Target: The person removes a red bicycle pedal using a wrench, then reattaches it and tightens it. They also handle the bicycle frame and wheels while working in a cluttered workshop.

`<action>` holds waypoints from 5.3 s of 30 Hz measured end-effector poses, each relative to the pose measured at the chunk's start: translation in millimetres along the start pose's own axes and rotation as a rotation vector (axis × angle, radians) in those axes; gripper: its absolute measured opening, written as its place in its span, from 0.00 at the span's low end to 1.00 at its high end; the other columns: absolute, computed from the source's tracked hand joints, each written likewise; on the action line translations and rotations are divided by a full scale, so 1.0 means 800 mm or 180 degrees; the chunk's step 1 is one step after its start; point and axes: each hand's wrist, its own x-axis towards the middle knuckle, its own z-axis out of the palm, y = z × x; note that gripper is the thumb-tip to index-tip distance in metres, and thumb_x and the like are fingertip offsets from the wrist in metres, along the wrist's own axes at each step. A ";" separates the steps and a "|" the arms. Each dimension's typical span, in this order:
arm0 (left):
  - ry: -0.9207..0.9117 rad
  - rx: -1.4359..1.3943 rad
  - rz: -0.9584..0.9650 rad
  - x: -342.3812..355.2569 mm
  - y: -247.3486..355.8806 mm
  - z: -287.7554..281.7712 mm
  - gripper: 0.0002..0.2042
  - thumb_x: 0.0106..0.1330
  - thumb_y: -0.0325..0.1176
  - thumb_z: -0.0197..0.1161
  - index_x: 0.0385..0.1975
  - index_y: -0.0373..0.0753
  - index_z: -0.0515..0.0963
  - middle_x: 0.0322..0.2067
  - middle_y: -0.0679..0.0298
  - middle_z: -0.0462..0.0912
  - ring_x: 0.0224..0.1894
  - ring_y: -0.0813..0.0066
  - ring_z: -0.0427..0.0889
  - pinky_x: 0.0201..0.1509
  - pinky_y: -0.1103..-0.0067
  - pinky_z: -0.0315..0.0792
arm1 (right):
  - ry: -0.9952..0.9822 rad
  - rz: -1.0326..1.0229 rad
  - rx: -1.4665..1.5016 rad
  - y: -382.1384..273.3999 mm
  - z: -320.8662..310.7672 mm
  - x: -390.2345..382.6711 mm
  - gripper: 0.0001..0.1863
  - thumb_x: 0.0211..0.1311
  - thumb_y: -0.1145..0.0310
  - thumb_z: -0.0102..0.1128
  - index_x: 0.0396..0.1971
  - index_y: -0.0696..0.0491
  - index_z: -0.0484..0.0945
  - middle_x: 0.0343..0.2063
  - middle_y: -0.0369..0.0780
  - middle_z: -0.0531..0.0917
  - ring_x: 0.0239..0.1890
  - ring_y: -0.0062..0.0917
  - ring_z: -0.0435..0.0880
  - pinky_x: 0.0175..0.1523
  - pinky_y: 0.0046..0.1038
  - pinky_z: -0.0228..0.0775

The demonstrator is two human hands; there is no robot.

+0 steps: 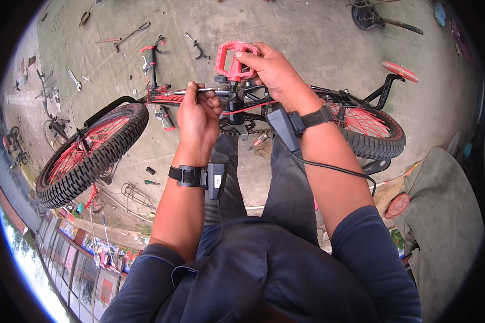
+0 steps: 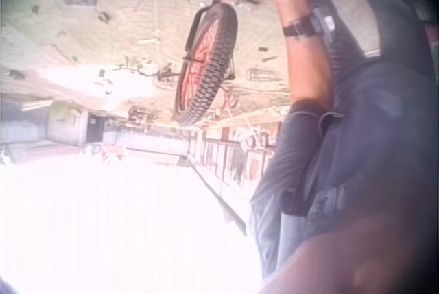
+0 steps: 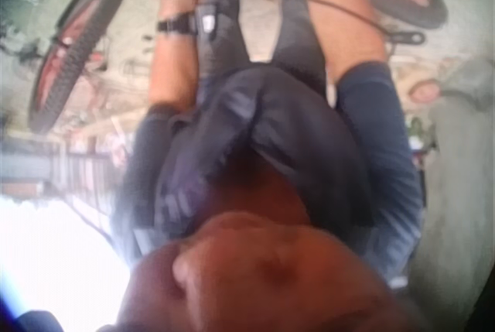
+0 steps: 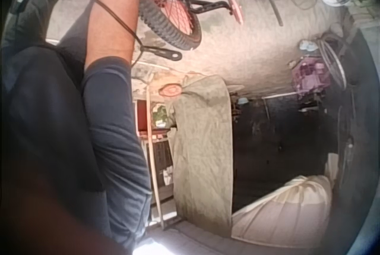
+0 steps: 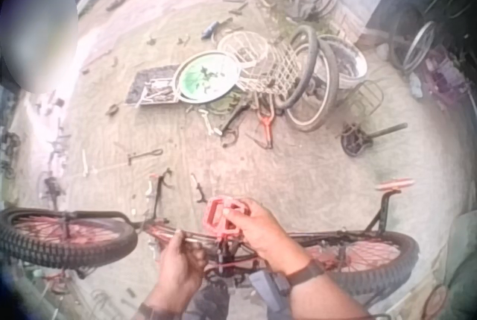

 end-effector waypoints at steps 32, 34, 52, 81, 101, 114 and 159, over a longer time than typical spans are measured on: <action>-0.0383 0.4778 0.0669 -0.002 0.039 -0.124 0.13 0.67 0.24 0.58 0.50 0.28 0.72 0.33 0.58 0.81 0.30 0.69 0.75 0.34 0.74 0.72 | 0.2963 0.0971 0.2262 0.328 -0.207 -0.498 0.15 0.69 0.67 0.60 0.53 0.48 0.72 0.45 0.36 0.84 0.45 0.23 0.85 0.50 0.33 0.77; -0.0156 0.4540 0.0550 -0.007 0.030 -0.119 0.10 0.70 0.27 0.57 0.47 0.29 0.73 0.29 0.62 0.78 0.27 0.72 0.73 0.32 0.75 0.71 | 0.3323 0.1160 0.2225 0.360 -0.236 -0.529 0.17 0.67 0.65 0.62 0.53 0.49 0.72 0.46 0.36 0.83 0.47 0.25 0.84 0.52 0.34 0.76; 0.0679 0.3120 0.0022 -0.120 -0.092 -0.010 0.18 0.78 0.46 0.49 0.25 0.45 0.68 0.18 0.75 0.62 0.17 0.83 0.58 0.21 0.81 0.51 | 0.3482 0.1600 0.1506 0.402 -0.371 -0.576 0.24 0.58 0.70 0.66 0.54 0.53 0.72 0.44 0.39 0.80 0.43 0.29 0.83 0.44 0.34 0.79; 0.0459 0.2507 -0.0010 -0.176 -0.076 -0.276 0.14 0.76 0.46 0.53 0.36 0.42 0.72 0.23 0.67 0.76 0.21 0.78 0.73 0.22 0.82 0.65 | 0.3697 0.1080 0.0715 0.356 -0.299 -0.716 0.13 0.66 0.70 0.63 0.48 0.48 0.72 0.42 0.34 0.84 0.42 0.22 0.86 0.46 0.28 0.78; 0.1245 0.1926 0.0066 -0.335 -0.408 -0.126 0.12 0.75 0.40 0.50 0.35 0.39 0.73 0.28 0.62 0.79 0.32 0.68 0.83 0.39 0.74 0.76 | 0.1454 0.0978 0.0411 0.231 -0.537 -0.560 0.18 0.70 0.70 0.58 0.57 0.53 0.69 0.49 0.41 0.83 0.50 0.27 0.86 0.48 0.24 0.77; 0.0722 0.0068 -0.0970 -0.287 -0.495 -0.104 0.12 0.71 0.44 0.65 0.41 0.43 0.75 0.31 0.69 0.79 0.20 0.84 0.67 0.22 0.82 0.64 | -0.0443 0.1686 0.1422 0.335 -0.299 -0.416 0.15 0.71 0.69 0.59 0.54 0.51 0.71 0.53 0.42 0.82 0.54 0.31 0.83 0.48 0.26 0.79; -0.0294 0.2972 0.1920 -0.066 -0.476 -0.233 0.14 0.59 0.35 0.71 0.37 0.32 0.78 0.27 0.64 0.82 0.30 0.79 0.78 0.35 0.77 0.74 | -0.1081 -0.1014 -0.2756 0.400 -0.334 -0.229 0.23 0.66 0.61 0.66 0.52 0.62 0.75 0.42 0.43 0.83 0.42 0.22 0.82 0.46 0.26 0.76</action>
